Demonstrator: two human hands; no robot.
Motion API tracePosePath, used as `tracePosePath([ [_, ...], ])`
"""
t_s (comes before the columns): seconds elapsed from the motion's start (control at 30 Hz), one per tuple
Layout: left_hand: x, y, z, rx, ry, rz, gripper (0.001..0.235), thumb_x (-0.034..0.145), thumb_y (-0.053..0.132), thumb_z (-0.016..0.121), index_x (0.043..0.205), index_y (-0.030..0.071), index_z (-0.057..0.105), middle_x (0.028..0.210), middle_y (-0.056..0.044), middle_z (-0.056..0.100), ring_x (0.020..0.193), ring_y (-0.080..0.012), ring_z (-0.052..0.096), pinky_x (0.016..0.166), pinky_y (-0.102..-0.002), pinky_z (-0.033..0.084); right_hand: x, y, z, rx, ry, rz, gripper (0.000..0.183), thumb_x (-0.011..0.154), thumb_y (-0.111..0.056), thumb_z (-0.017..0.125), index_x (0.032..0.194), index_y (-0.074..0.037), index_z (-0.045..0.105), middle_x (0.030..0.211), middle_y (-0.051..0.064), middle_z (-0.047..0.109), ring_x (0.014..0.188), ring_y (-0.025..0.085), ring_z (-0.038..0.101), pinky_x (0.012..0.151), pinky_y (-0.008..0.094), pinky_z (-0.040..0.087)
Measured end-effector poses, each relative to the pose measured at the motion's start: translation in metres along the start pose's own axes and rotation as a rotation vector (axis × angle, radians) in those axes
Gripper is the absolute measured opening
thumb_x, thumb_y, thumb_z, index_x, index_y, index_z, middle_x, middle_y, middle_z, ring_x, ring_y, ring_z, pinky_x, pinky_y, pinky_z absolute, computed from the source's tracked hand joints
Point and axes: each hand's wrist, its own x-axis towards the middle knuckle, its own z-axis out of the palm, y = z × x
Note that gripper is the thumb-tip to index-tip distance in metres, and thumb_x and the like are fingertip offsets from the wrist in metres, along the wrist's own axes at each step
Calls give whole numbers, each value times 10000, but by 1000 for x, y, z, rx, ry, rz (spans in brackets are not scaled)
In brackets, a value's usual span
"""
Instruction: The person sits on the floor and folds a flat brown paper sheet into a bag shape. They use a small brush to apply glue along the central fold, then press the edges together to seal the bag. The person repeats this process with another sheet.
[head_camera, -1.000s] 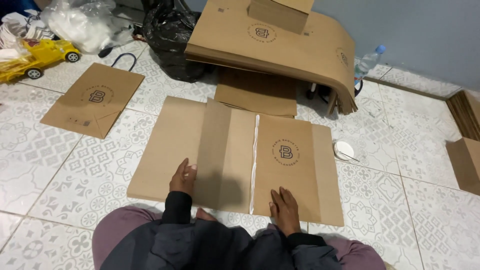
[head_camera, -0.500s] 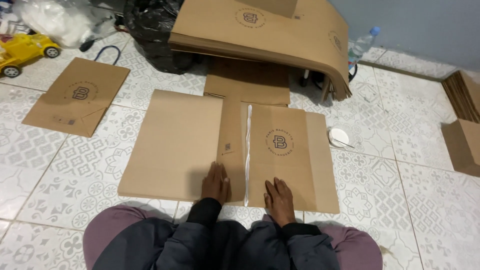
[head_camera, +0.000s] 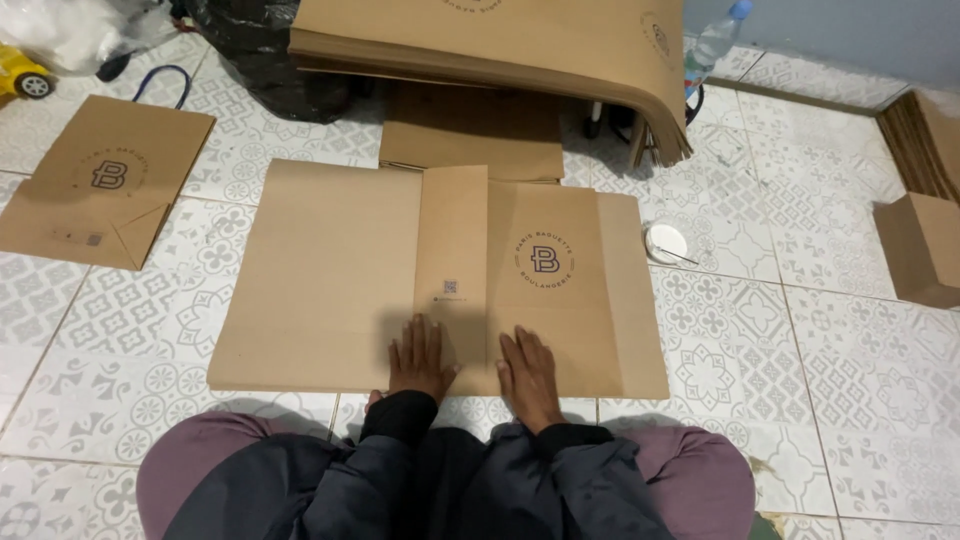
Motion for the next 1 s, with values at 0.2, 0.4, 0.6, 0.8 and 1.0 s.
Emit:
tracePosePath([
  [0.2, 2, -2, 1, -17, -52, -4, 822, 1062, 660, 242, 1656, 216, -111, 1721, -147, -160, 1587, -325, -109, 1273, -542, -8, 18, -55, 1, 56, -42, -89, 544, 1119, -374, 337, 1613, -146, 341, 1688, 169, 231, 1543, 406, 202, 1215, 625, 168],
  [0.4, 2, 3, -17, 10, -123, -26, 701, 1101, 484, 220, 1660, 200, -94, 1729, -147, -122, 1590, -310, -81, 1269, -540, -30, 20, -59, 19, -204, -45, -132, 595, 1133, -431, 299, 1637, -120, 240, 1680, 171, 240, 1572, 370, 105, 1226, 627, 41],
  [0.6, 50, 5, -21, -15, 15, -65, 726, 1090, 526, 222, 1656, 205, -101, 1727, -129, -135, 1590, -311, -75, 1257, -579, -20, 21, -61, 20, -288, -108, -107, 609, 1123, -429, 299, 1652, -155, 171, 1703, 127, 180, 1573, 355, 70, 1233, 622, 24],
  [0.8, 148, -7, 39, 129, 674, -95, 951, 900, 721, 245, 1654, 195, 0, 1749, -81, -75, 1608, -264, -36, 1256, -582, 13, 19, -65, 22, -499, 175, -192, 659, 1030, -423, 436, 1609, -130, 322, 1679, 114, 304, 1561, 333, 238, 1229, 588, 179],
  [1.0, 195, -7, 6, 116, 601, -112, 855, 949, 681, 380, 1650, 228, 194, 1736, -113, 92, 1594, -297, 90, 1240, -598, 102, 21, -64, 20, -514, 173, -201, 707, 1016, -429, 468, 1626, -127, 279, 1709, 105, 243, 1572, 332, 224, 1211, 593, 220],
])
